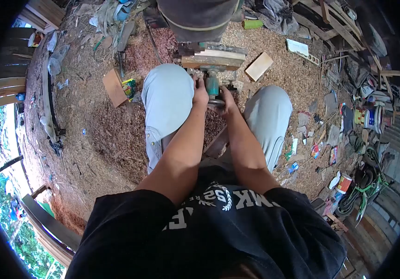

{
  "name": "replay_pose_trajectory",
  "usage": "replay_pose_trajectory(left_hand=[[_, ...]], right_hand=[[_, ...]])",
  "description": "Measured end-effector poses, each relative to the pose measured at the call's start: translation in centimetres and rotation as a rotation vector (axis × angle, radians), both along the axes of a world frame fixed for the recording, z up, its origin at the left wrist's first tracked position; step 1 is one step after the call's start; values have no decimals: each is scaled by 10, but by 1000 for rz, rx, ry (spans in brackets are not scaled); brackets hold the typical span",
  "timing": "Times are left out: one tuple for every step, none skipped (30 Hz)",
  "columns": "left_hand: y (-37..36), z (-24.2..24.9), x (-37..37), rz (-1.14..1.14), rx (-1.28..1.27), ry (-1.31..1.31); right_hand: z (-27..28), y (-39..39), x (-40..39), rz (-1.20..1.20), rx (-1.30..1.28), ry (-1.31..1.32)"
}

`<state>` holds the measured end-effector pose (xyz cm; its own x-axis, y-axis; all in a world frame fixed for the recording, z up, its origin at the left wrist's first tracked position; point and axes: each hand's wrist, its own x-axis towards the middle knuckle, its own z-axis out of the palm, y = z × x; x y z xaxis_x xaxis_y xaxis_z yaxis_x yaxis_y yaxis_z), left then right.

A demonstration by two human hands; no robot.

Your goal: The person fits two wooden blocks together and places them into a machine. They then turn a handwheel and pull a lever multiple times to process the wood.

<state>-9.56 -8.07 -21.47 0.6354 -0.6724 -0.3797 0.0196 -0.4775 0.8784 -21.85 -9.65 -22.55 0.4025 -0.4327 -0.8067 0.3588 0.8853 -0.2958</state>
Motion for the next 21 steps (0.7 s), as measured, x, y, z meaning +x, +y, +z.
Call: replay_pose_trajectory(left_hand=[[-4, 3, 3, 4, -5, -3], [1, 6, 4, 6, -2, 46], [5, 20, 4, 7, -1, 95], [7, 31, 2, 3, -2, 145], [6, 42, 2, 41, -8, 268], [6, 38, 2, 37, -16, 268], [6, 34, 4, 23, -35, 234], [6, 29, 4, 12, -52, 200], [7, 23, 3, 10, -54, 199], [6, 18, 2, 22, -41, 138], [4, 13, 2, 34, -30, 78], [2, 9, 1, 49, -19, 18], [3, 8, 1, 48, -23, 18], [2, 6, 3, 10, 18, -29], [2, 4, 4, -26, 61, -75], [1, 1, 6, -24, 64, -76], [-1, -2, 7, -30, 57, -32], [2, 1, 7, -38, 53, 13], [2, 4, 7, -75, 165, -22], [4, 9, 6, -78, 168, -19], [2, 5, 6, -73, 143, -3]], right_hand=[[-2, -4, 2, 17, 17, 29], [-5, 0, 2, 32, 43, 59], [-13, 3, 3, 9, -2, 50], [-12, 4, 3, 4, -1, 50], [-10, 4, 3, 1, 20, 96], [-11, 2, 2, -1, 36, 142], [-13, 1, 4, -1, 19, 155], [-14, 0, 3, -1, 11, 155], [-9, 2, 4, -26, -5, 113], [-21, 3, 1, -53, -22, 71], [-33, 3, -2, -66, -25, 87], [-26, 6, -1, -67, -29, 88], [-13, 10, 1, -139, 35, 32], [-1, 11, 5, -208, 98, -26], [-6, 10, 4, -199, 79, -7], [-11, 8, 3, -197, 82, -8], [-17, 6, 2, -175, 58, 16], [-21, 8, 0, -155, 37, 43], [-25, 11, -1, -191, -26, 36], [-27, 13, -4, -193, -24, 40], [-27, 11, -6, -150, -15, 59]])
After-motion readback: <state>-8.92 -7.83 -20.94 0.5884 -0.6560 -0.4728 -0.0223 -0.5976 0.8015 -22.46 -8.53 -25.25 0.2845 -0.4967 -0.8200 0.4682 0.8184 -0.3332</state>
